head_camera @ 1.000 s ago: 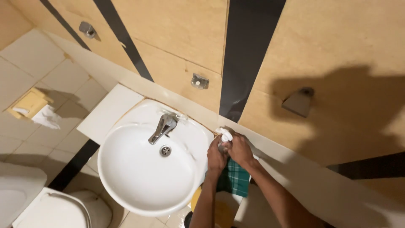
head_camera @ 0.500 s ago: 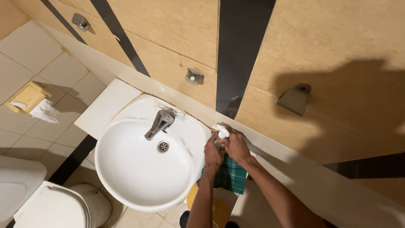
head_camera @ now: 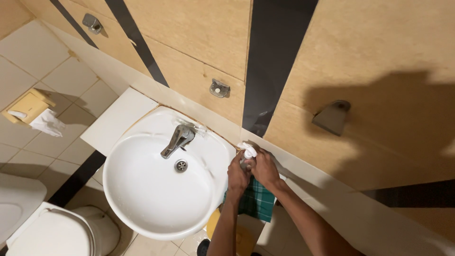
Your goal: The person cleans a toilet in a bathroom using a spray bottle and a cloth. They spray the toilet tank, lid, and bowl, then wipe the surfaces with a green cloth. The person also lifts the toilet seat and lid to clean underneath them.
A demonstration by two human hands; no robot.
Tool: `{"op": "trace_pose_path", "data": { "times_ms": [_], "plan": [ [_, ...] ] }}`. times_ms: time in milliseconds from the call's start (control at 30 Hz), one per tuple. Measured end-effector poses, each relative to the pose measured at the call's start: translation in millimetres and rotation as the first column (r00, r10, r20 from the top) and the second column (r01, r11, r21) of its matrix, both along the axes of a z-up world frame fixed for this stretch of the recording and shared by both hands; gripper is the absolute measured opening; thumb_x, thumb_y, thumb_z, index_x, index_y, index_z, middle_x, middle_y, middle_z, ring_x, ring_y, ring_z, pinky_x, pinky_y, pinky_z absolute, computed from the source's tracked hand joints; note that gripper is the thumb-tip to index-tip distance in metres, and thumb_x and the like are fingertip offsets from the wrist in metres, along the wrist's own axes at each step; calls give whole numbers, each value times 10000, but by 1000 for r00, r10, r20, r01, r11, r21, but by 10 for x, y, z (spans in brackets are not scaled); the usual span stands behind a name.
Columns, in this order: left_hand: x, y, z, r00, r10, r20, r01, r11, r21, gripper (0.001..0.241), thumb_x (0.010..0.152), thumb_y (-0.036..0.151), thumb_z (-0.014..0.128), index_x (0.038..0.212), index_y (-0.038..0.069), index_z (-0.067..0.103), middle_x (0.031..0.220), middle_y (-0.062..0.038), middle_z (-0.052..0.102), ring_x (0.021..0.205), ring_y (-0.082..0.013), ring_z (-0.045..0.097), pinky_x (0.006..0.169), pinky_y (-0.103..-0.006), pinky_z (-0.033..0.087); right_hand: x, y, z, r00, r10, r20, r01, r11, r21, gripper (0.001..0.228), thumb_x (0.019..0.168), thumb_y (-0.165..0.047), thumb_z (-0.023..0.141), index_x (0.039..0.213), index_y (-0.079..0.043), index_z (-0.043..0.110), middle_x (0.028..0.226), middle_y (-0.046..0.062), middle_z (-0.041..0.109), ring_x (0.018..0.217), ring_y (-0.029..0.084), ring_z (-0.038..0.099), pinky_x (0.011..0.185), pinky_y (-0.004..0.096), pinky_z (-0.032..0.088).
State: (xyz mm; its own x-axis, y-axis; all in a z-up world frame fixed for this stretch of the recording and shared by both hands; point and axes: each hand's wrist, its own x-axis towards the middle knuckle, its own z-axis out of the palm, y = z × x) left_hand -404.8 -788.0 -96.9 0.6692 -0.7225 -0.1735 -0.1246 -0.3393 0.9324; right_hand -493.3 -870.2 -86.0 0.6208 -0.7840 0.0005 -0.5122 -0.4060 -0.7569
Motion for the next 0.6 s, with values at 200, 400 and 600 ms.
{"op": "trace_pose_path", "data": {
  "times_ms": [200, 400, 600],
  "plan": [
    [41, 36, -216, 975, -31, 220, 27, 999, 20, 628, 772, 61, 749, 1380, 119, 603, 1293, -202, 664, 1173, -411, 636, 980, -459, 524, -6, 34, 62, 999, 37, 33, -34, 997, -76, 340, 811, -71, 749, 1129, 29, 679, 1147, 280, 652, 1026, 497, 625, 836, 539, 524],
    [26, 39, -183, 981, -43, 191, 26, 996, 88, 658, 776, 89, 751, 1406, 162, 576, 1347, -169, 635, 1200, -405, 618, 988, -475, 514, 13, 62, 154, 1000, 16, 16, -15, 999, -30, 376, 836, -56, 733, 1201, 3, 668, 1164, 279, 641, 1028, 492, 623, 841, 539, 522],
    [15, 50, -251, 971, -33, 235, 20, 998, 57, 642, 798, 97, 744, 1413, 170, 575, 1367, -171, 638, 1216, -413, 617, 990, -477, 526, -19, 24, -116, 1000, 29, 3, -29, 998, -49, 281, 852, -58, 720, 1121, 17, 683, 1173, 279, 652, 1076, 483, 626, 892, 536, 522]
  ]
}}
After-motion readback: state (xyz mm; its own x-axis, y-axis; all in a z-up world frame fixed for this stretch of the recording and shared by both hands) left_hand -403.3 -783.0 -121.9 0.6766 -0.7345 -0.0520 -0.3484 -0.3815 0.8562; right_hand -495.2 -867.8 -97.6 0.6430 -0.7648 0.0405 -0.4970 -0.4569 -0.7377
